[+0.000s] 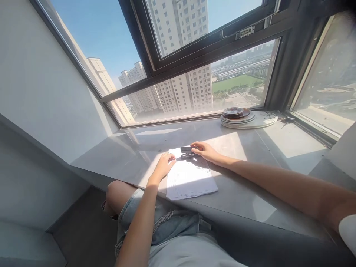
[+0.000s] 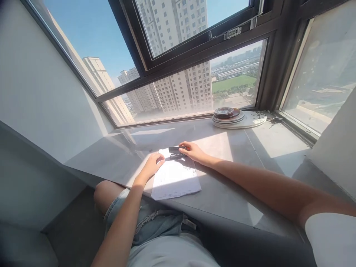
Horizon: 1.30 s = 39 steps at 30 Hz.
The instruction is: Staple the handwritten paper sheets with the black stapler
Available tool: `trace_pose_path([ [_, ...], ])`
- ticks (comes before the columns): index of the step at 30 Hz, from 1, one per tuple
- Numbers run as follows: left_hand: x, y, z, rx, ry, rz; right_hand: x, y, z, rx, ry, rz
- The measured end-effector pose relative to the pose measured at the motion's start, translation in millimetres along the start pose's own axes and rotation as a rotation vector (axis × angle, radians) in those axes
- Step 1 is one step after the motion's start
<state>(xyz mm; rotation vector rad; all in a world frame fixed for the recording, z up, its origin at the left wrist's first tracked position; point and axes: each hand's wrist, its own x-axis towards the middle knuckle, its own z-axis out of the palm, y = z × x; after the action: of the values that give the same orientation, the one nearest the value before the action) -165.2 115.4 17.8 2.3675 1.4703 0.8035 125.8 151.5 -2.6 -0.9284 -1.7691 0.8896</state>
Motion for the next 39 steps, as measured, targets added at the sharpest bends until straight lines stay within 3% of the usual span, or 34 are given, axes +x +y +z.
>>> trace_pose_path([
  [7, 2.8, 30.1, 25.0, -0.091, 0.062, 0.045, 7.0, 14.0, -1.4, 0.088, 0.154, 0.094],
  [11, 3.6, 20.6, 34.2, -0.104, 0.024, -0.027, 10.4, 17.7, 0.0, 0.028, 0.158, 0.061],
  [17, 4.3, 5.0, 35.4, -0.242, 0.111, -0.168, 12.6, 15.4, -2.2, -0.105, 0.084, -0.019],
  [26, 5.1, 3.6, 33.6, -0.2, 0.114, -0.148, 11.6, 10.1, 0.1, -0.115, 0.19, 0.07],
  [33, 3.9, 6.2, 30.8, -0.181, 0.112, -0.094, 1.8, 0.5, 3.4, -0.181, -0.044, -0.048],
  [39, 2.0, 5.1, 34.5, -0.316, 0.149, -0.114, -7.4, -7.5, 2.5, -0.283, 0.054, -0.198],
])
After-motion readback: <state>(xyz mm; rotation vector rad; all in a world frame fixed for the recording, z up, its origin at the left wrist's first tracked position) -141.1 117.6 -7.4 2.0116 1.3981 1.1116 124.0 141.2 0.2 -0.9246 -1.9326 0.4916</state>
